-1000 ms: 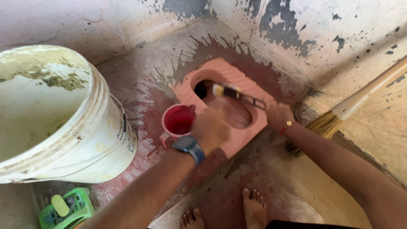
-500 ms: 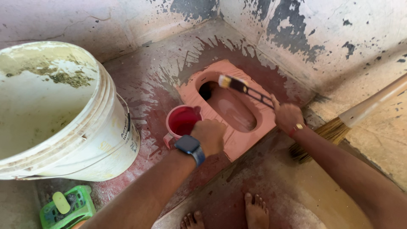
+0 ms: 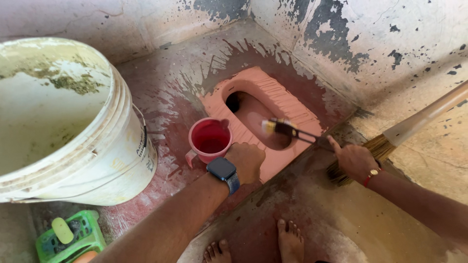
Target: The person cleans a squat toilet by pouring water from a mug and scrubbing the surfaces with a hand brush.
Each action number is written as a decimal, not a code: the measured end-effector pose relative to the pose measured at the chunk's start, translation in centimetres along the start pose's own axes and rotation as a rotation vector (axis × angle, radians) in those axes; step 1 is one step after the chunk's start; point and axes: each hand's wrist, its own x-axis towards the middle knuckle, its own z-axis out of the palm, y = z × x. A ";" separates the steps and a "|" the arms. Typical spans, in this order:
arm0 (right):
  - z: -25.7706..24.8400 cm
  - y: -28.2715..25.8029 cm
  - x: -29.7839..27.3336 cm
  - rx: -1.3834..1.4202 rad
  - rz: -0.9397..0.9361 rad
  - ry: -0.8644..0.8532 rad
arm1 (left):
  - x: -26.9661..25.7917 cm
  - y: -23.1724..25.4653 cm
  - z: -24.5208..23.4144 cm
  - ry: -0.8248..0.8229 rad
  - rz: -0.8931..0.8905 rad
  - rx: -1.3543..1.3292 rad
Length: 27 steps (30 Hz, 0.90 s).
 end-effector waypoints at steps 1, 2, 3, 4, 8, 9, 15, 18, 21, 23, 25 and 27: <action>-0.1 -0.2 -0.5 -0.007 -0.003 -0.002 | -0.1 0.1 0.1 0.009 0.003 0.011; -0.4 -0.2 -0.2 0.005 0.018 -0.002 | 0.1 0.1 0.0 0.020 -0.004 0.011; -0.9 -0.2 0.3 0.016 0.039 -0.002 | 0.3 0.2 -0.1 0.002 -0.001 0.004; -1.6 -0.4 1.6 0.017 0.031 0.009 | 0.1 0.0 -0.2 -0.025 -0.005 0.000; -3.1 -1.9 9.8 0.245 0.189 0.019 | -0.2 -0.3 -0.1 0.008 -0.022 0.054; -3.2 -3.0 12.3 0.294 0.225 0.054 | -0.2 -0.6 -0.2 -0.066 -0.045 0.048; -3.5 -6.6 16.0 0.501 0.308 0.171 | 0.0 -0.7 -0.2 0.000 -0.019 0.041; -3.0 -4.5 11.5 0.527 0.327 0.098 | 0.3 -0.5 -0.1 0.031 0.008 0.030; -3.1 -3.3 7.3 0.632 0.355 -0.090 | 0.5 0.0 -0.3 0.022 0.016 0.027; -3.0 -3.5 5.8 0.651 0.352 -0.232 | 0.3 0.5 -0.4 0.018 0.013 0.013; -2.7 -4.3 6.5 0.802 0.378 -0.200 | 0.3 0.9 -0.4 -0.046 0.027 0.047; -2.9 -5.3 9.2 0.874 0.403 -0.194 | -0.2 1.2 0.1 0.004 0.045 0.028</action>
